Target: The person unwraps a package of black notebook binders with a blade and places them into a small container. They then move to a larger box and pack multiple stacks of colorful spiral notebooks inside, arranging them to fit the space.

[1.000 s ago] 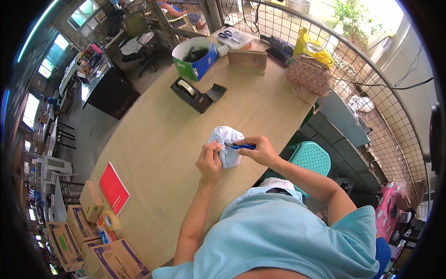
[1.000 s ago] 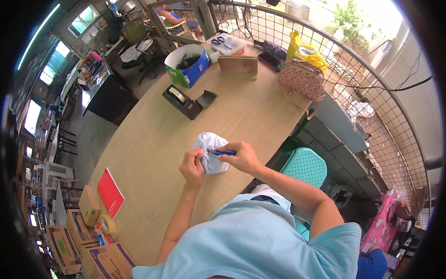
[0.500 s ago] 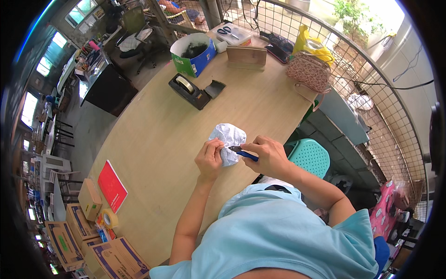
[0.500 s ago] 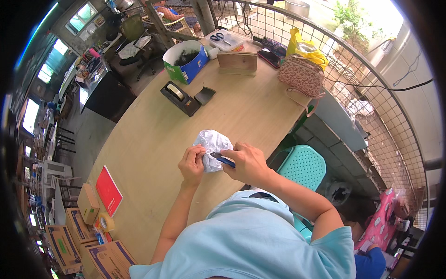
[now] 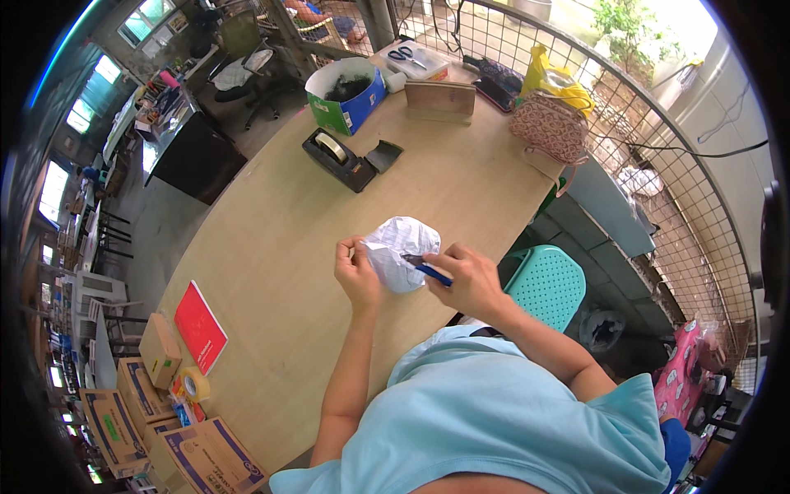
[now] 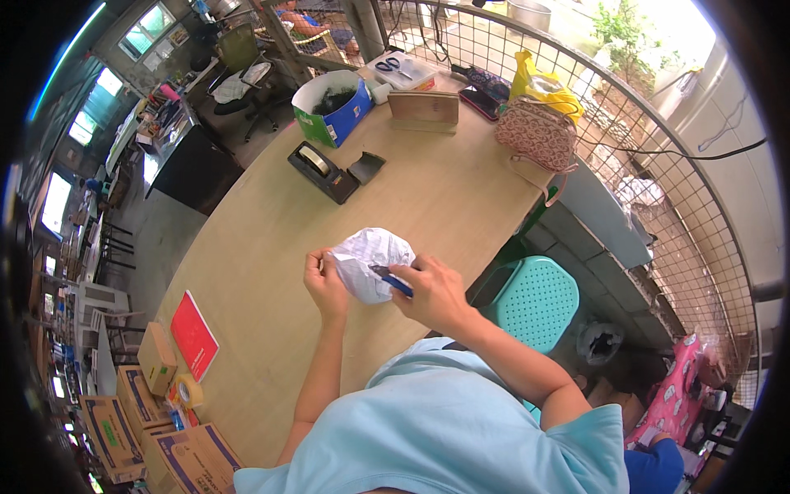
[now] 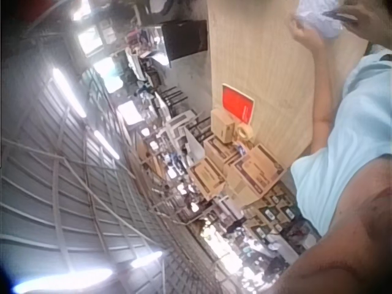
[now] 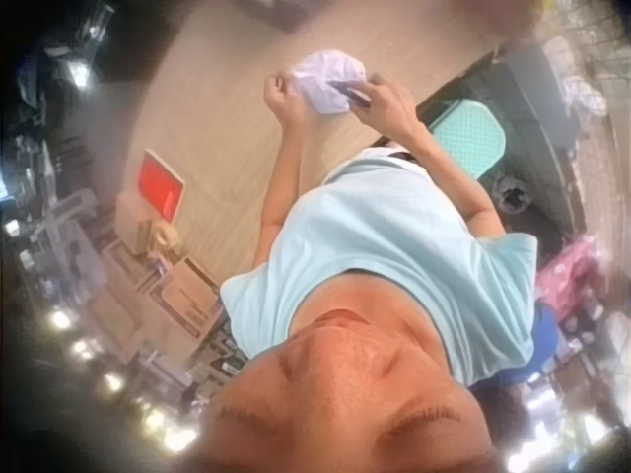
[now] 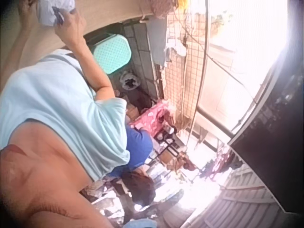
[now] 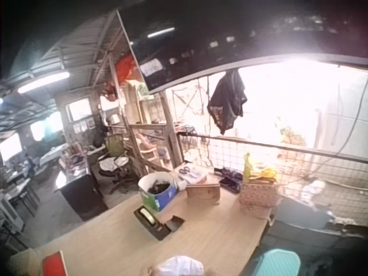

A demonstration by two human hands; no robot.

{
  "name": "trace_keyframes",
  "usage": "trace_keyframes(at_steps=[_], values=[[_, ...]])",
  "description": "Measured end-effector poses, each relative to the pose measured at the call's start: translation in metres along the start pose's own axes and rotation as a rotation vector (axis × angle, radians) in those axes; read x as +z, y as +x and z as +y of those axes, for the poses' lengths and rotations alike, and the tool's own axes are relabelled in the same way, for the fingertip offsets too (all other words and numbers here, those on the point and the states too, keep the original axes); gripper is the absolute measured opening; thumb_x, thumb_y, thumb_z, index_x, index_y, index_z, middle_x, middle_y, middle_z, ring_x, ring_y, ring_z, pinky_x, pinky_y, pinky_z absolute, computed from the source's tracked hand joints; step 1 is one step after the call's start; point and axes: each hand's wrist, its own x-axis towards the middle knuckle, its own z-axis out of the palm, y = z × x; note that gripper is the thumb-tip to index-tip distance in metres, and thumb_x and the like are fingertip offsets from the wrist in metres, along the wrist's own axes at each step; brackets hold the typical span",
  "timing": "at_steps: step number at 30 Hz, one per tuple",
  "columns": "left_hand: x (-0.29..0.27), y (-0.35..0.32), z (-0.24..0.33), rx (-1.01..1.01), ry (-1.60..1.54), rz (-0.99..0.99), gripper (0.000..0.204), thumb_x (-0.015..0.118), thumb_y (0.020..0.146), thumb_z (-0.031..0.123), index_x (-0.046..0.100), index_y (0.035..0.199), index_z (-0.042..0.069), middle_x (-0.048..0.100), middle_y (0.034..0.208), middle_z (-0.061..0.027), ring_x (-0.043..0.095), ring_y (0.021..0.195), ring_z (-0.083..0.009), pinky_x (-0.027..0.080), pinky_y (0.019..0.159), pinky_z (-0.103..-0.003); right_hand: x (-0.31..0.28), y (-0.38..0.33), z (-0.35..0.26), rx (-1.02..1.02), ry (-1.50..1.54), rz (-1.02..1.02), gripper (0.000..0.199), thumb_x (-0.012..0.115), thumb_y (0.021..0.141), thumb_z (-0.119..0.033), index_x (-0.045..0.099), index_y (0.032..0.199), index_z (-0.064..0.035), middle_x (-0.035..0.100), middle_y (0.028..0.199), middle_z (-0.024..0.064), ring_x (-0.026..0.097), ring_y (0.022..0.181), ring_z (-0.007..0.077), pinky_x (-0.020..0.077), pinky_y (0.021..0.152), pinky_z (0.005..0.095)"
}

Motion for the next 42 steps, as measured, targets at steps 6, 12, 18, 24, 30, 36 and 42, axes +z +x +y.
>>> trace_keyframes(at_steps=[6, 12, 18, 24, 30, 36, 42], values=[[-0.015, 0.011, 0.011, -0.537, -0.636, -0.02, 0.009, 0.057, 0.096, 0.01, 0.061, 0.103, 0.005, 0.058, 0.112, -0.0072, 0.057, 0.1, -0.0167, 0.048, 0.088, -0.033, -0.037, 0.021, 0.001, -0.034, 0.029, 0.068, 0.03, 0.079, 0.075, -0.014, 0.075, 0.105, -0.0109, 0.065, 0.084, 0.0087, 0.063, 0.069, 0.0261, 0.0506, 0.062, 0.0354], [-0.026, -0.006, 0.081, 0.497, 0.559, -0.317, 0.03, 0.076, 0.083, 0.025, 0.065, 0.105, 0.007, 0.038, 0.144, -0.0148, 0.037, 0.134, -0.0343, 0.035, 0.107, -0.051, -0.002, 0.044, 0.128, 0.326, -0.305, 0.106, 0.045, 0.071, 0.084, -0.033, 0.062, 0.125, -0.0159, 0.064, 0.112, 0.0103, 0.054, 0.115, 0.0332, 0.0415, 0.093, 0.0526], [-0.029, -0.002, 0.079, 0.5, 0.881, -0.537, 0.031, 0.086, 0.069, 0.026, 0.068, 0.087, 0.008, 0.039, 0.143, -0.0147, 0.036, 0.135, -0.039, 0.034, 0.107, -0.052, 0.036, 0.049, 0.255, 0.371, -0.644, 0.105, 0.047, 0.072, 0.082, -0.032, 0.061, 0.124, -0.0125, 0.059, 0.124, 0.0149, 0.053, 0.118, 0.0343, 0.0399, 0.101, 0.0532], [-0.048, -0.01, 0.064, 0.492, 0.67, -0.459, 0.028, 0.088, 0.065, 0.022, 0.066, 0.077, 0.009, 0.041, 0.141, -0.0108, 0.039, 0.134, -0.0359, 0.032, 0.105, -0.061, 0.016, 0.062, 0.113, -0.231, 0.114, 0.035, 0.045, 0.079, 0.073, -0.009, 0.067, 0.116, -0.0155, 0.056, 0.126, 0.0139, 0.055, 0.116, 0.033, 0.0484, 0.096, 0.0405], [-0.043, -0.017, 0.08, 0.432, 0.712, -0.559, 0.029, 0.088, 0.063, 0.026, 0.067, 0.076, 0.01, 0.04, 0.142, -0.0111, 0.036, 0.134, -0.0364, 0.029, 0.109, -0.06, 0.02, 0.067, 0.037, -0.518, 0.028, -0.293, 0.023, 0.077, 0.076, -0.011, 0.069, 0.098, -0.0067, 0.06, 0.111, 0.0107, 0.058, 0.104, 0.0311, 0.0515, 0.086, 0.0414], [-0.037, -0.019, 0.097, 0.408, 0.844, -0.536, 0.029, 0.087, 0.067, 0.028, 0.068, 0.076, 0.008, 0.038, 0.145, -0.0148, 0.035, 0.135, -0.0374, 0.03, 0.109, -0.056, 0.025, 0.081, 0.057, -0.587, 0.096, -0.331, 0.033, 0.08, 0.074, -0.018, 0.064, 0.102, -0.0081, 0.057, 0.113, 0.008, 0.059, 0.096, 0.0285, 0.0543, 0.076, 0.0406], [-0.008, -0.041, 0.081, 0.288, 0.774, -0.321, 0.016, 0.082, 0.074, 0.014, 0.068, 0.08, 0.008, 0.034, 0.147, -0.0192, 0.034, 0.135, -0.0393, 0.032, 0.107, -0.052, 0.002, 0.093, 0.038, -0.556, 0.148, -0.436, 0.033, 0.08, 0.074, -0.015, 0.059, 0.099, -0.009, 0.055, 0.111, 0.0109, 0.059, 0.096, 0.0301, 0.0533, 0.073, 0.0398]])
